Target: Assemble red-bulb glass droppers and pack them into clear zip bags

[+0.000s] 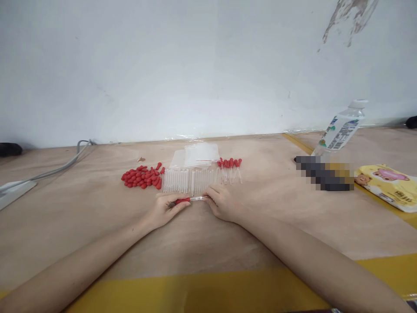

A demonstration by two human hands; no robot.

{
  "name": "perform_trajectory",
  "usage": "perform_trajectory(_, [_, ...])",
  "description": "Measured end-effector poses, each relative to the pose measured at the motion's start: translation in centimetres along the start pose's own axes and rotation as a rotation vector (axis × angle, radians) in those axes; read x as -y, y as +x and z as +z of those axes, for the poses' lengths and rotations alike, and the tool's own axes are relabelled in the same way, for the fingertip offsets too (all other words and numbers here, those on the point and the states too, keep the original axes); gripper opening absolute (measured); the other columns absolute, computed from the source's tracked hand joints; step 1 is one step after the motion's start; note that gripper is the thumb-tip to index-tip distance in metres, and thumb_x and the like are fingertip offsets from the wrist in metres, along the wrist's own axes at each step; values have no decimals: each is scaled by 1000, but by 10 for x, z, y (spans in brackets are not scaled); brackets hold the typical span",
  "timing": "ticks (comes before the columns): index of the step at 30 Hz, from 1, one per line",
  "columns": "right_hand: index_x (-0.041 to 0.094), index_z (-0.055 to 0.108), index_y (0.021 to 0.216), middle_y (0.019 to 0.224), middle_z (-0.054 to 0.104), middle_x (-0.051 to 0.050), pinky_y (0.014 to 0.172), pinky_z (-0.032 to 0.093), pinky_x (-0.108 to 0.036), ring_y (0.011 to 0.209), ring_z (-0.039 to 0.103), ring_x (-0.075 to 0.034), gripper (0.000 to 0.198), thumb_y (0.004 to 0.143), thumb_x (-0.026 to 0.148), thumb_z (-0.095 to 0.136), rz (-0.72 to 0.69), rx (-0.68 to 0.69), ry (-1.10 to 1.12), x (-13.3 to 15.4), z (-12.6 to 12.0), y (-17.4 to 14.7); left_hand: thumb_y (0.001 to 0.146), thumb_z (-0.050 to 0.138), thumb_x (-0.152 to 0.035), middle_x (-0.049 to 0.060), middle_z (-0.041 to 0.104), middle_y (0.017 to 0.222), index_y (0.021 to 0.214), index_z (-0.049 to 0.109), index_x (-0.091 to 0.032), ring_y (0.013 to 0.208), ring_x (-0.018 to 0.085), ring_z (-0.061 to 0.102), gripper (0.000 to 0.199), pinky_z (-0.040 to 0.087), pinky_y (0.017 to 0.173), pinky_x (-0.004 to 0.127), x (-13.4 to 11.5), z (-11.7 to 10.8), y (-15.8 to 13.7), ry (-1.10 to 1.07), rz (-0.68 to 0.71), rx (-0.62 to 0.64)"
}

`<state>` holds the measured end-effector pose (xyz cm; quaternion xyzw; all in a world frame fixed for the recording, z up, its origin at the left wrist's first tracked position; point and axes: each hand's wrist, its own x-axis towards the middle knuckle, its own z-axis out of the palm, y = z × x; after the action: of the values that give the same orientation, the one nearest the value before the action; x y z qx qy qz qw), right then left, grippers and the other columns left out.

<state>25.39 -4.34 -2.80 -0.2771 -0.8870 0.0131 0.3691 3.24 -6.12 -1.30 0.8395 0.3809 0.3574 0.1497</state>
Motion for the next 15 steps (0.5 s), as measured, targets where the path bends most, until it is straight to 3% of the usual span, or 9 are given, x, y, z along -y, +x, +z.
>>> perform_trajectory(7, [15,56,80,70,58,-4,59,38,-23,64,50,-12,21,89,22,38,-16,11,0,3,7,4,80,59,-26,3,69,80,88,66,-15,67,13,62,15,49,62,23,2,0,0,-44,-13,39])
perform_trajectory(15, [15,58,84,73,60,-4,59,36,-23,65,52,-13,26,91,24,34,46,155,-81,6,10,7,81,57,-26,3,69,81,89,66,-16,68,13,62,15,49,62,23,5,1,1,-1,37,31])
